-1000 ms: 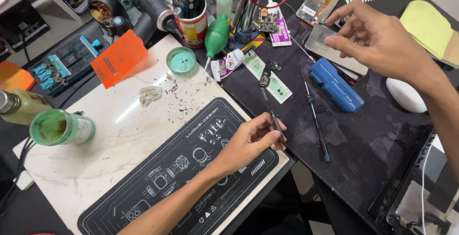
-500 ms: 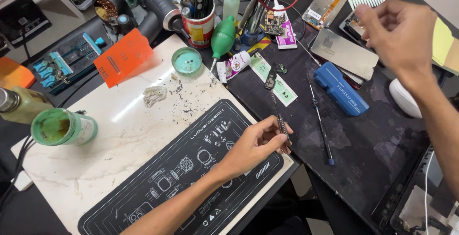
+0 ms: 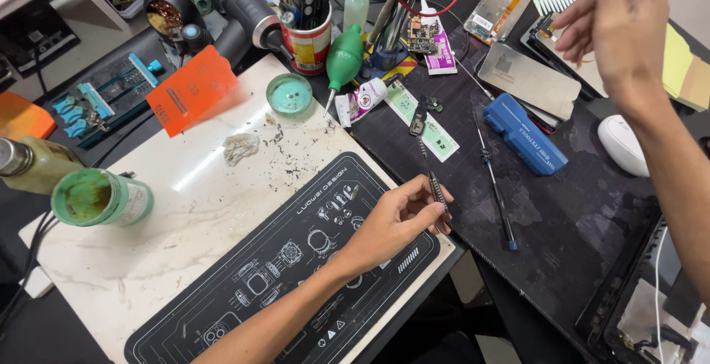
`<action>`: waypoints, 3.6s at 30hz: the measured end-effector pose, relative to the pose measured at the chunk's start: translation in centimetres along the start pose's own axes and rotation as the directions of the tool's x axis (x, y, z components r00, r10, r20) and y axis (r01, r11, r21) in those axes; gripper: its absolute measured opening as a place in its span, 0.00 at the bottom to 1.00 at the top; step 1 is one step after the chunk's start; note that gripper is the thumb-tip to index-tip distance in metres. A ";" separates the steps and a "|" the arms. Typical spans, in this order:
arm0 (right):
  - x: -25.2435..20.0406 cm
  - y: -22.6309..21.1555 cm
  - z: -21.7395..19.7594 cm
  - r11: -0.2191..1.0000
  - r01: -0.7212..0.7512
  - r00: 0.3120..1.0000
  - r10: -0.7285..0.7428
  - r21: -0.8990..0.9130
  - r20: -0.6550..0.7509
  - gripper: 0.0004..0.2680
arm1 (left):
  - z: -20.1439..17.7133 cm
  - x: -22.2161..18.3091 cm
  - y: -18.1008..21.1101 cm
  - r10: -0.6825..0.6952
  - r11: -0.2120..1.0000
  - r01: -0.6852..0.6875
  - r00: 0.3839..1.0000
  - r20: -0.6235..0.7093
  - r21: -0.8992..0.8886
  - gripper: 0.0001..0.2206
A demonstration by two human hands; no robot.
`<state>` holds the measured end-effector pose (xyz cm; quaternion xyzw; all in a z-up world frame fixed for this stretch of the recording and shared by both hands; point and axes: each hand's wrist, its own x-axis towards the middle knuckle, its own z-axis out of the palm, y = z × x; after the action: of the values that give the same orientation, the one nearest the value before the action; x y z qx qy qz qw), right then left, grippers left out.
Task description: The person detaches a laptop screen from its assembly, handles internal chassis components, and uses a screwdriver and tweezers to manipulate small parts and wires on a workbench.
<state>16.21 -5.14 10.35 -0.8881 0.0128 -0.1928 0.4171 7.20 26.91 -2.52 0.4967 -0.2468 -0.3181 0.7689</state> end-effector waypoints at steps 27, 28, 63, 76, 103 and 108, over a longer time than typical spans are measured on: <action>-4.5 -3.1 7.5 0.956 0.175 0.943 -0.094 -0.237 0.318 0.12 | -1.2 0.4 -0.6 0.034 0.979 -0.039 0.999 -0.028 -0.200 0.09; -4.8 -3.6 8.3 0.945 0.212 0.931 -0.117 -0.250 0.347 0.12 | -1.3 0.2 -0.6 0.028 0.979 -0.036 0.999 -0.040 -0.200 0.09; -9.5 -4.6 12.0 0.924 0.376 0.827 -0.300 -0.070 0.475 0.08 | -4.2 -4.0 2.8 0.186 0.967 -0.120 0.934 -0.305 0.223 0.09; -15.6 -7.6 15.0 0.951 -0.131 0.721 -0.101 0.278 0.686 0.10 | -2.1 -9.7 6.0 0.238 0.816 0.003 0.909 -0.341 0.578 0.12; -0.1 0.1 2.5 0.991 0.085 0.996 -0.082 0.107 -0.033 0.34 | -3.2 -11.6 3.7 -0.015 0.951 0.176 0.846 -0.533 0.253 0.13; -0.4 0.1 2.4 0.991 0.098 0.995 -0.096 0.095 -0.023 0.37 | -3.3 -11.7 3.6 -0.020 0.957 0.171 0.846 -0.533 0.236 0.13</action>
<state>16.74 -3.36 8.79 -0.8648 -0.0358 -0.2212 0.4492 2.48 38.63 -1.24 0.6777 -0.0440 -0.1712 0.7138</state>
